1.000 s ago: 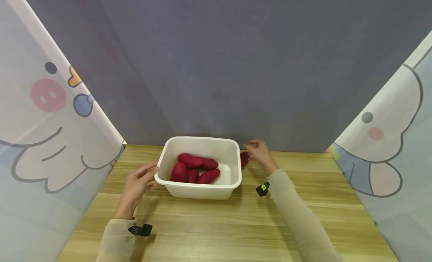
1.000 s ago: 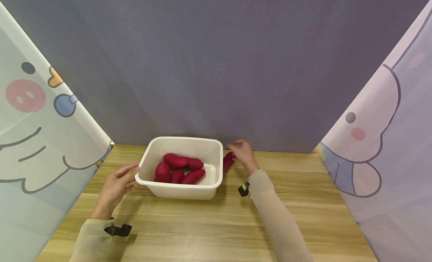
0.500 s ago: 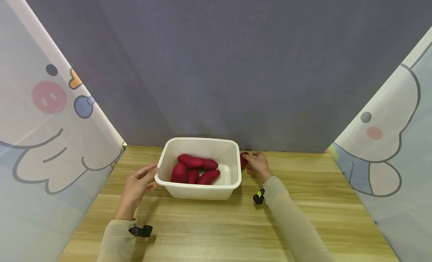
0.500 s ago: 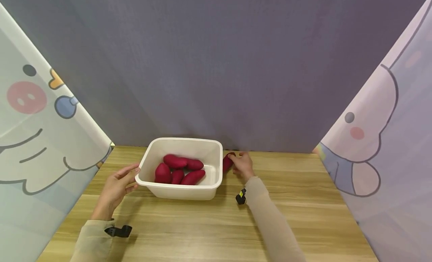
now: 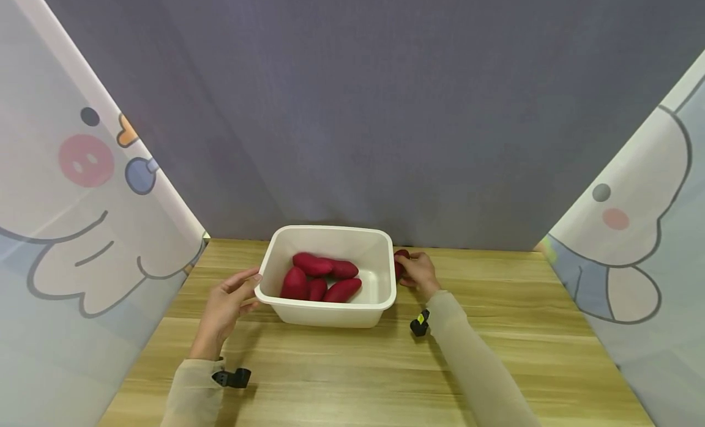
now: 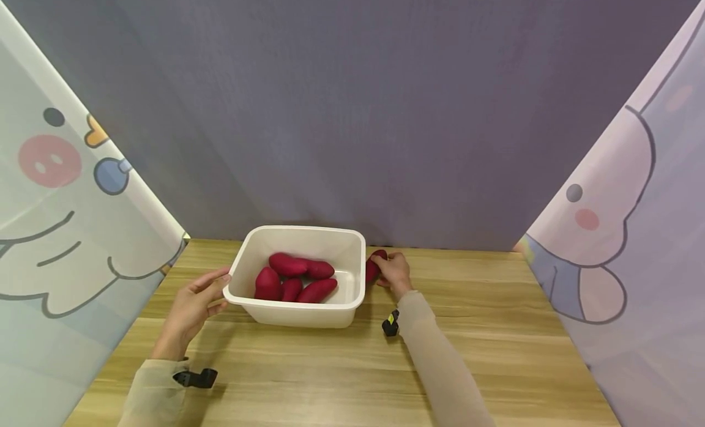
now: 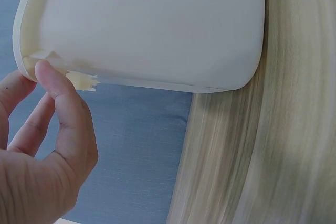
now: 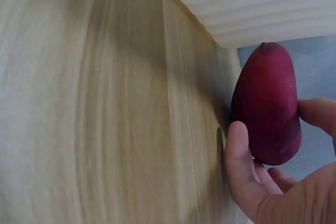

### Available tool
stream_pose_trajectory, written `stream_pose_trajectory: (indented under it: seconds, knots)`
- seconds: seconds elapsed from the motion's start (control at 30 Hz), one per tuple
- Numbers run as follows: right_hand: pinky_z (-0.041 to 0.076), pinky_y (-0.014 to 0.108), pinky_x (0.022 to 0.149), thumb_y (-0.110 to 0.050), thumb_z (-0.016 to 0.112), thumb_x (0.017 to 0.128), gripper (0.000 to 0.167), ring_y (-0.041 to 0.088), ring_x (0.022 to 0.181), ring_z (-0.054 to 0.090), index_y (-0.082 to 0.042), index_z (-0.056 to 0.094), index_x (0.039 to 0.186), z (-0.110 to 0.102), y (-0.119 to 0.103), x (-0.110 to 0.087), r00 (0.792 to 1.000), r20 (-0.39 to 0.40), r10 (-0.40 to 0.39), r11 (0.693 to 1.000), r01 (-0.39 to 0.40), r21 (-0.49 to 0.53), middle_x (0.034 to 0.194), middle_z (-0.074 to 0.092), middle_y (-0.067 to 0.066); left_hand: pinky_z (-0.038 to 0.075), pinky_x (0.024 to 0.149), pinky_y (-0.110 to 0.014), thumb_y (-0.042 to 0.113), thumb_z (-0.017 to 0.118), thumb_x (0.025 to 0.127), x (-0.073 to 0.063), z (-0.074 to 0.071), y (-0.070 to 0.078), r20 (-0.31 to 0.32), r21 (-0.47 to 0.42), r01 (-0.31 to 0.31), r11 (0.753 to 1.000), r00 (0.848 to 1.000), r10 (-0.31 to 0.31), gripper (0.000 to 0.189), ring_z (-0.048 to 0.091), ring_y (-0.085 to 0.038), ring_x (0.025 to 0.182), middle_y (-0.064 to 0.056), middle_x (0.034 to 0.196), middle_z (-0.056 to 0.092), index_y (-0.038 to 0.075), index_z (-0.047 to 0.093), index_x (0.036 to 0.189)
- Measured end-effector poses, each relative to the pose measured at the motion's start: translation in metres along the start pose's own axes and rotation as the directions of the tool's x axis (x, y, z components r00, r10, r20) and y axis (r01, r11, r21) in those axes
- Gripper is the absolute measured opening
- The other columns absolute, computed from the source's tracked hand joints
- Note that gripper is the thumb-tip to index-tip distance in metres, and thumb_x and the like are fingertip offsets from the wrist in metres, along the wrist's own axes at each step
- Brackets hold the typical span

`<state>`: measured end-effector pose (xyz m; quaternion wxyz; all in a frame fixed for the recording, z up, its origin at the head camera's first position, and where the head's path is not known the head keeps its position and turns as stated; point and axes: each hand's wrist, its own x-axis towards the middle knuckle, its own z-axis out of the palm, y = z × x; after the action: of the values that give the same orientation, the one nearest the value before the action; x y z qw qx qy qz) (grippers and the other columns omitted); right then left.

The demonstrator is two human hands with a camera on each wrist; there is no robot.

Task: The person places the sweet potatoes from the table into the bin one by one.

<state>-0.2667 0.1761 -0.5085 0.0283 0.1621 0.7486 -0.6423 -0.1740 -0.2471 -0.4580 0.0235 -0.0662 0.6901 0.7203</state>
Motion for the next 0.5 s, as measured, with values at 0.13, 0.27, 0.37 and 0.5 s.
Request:
stream_pose_trajectory:
  seconds: [0.13, 0.27, 0.37, 0.5]
  knots:
    - [0.061, 0.033, 0.061, -0.021, 0.070, 0.095, 0.061, 0.018, 0.067, 0.068, 0.011, 0.041, 0.138, -0.004, 0.001, -0.002, 1.000, 0.017, 0.016, 0.999, -0.017, 0.051, 0.104, 0.068, 0.025, 0.060, 0.070, -0.029, 0.028, 0.074, 0.094, 0.000, 0.000, 0.000, 0.005, 0.006, -0.005, 1.000, 1.000, 0.005, 0.051, 0.066, -0.016, 0.088, 0.001, 0.108, 0.067, 0.002, 0.061, 0.136]
    - [0.061, 0.034, 0.063, -0.021, 0.071, 0.094, 0.062, 0.018, 0.070, 0.068, 0.010, 0.041, 0.138, -0.011, 0.002, -0.005, 1.000, 0.020, 0.021, 0.996, -0.023, 0.085, 0.101, 0.068, 0.021, 0.059, 0.069, -0.027, 0.028, 0.074, 0.094, -0.001, 0.000, 0.000, 0.010, -0.002, -0.003, 1.000, 1.000, 0.003, 0.052, 0.066, -0.016, 0.088, 0.002, 0.108, 0.067, 0.001, 0.060, 0.136]
    - [0.061, 0.036, 0.063, -0.020, 0.072, 0.093, 0.063, 0.018, 0.069, 0.068, 0.010, 0.041, 0.138, -0.018, 0.000, -0.008, 1.000, 0.017, 0.009, 0.995, -0.010, 0.099, 0.099, 0.069, 0.018, 0.060, 0.069, -0.027, 0.027, 0.074, 0.094, -0.001, 0.000, 0.000, 0.008, -0.011, 0.001, 1.000, 1.000, 0.000, 0.052, 0.066, -0.016, 0.088, 0.002, 0.107, 0.067, 0.001, 0.060, 0.137]
    - [0.061, 0.040, 0.063, -0.018, 0.071, 0.093, 0.060, 0.019, 0.066, 0.067, 0.010, 0.043, 0.137, -0.027, -0.010, -0.013, 0.999, 0.032, -0.041, 0.994, 0.038, 0.098, 0.098, 0.069, 0.016, 0.060, 0.068, -0.028, 0.027, 0.074, 0.094, 0.000, 0.000, 0.001, 0.009, -0.011, -0.002, 1.000, 1.000, 0.002, 0.051, 0.066, -0.016, 0.088, 0.002, 0.106, 0.067, 0.001, 0.060, 0.137]
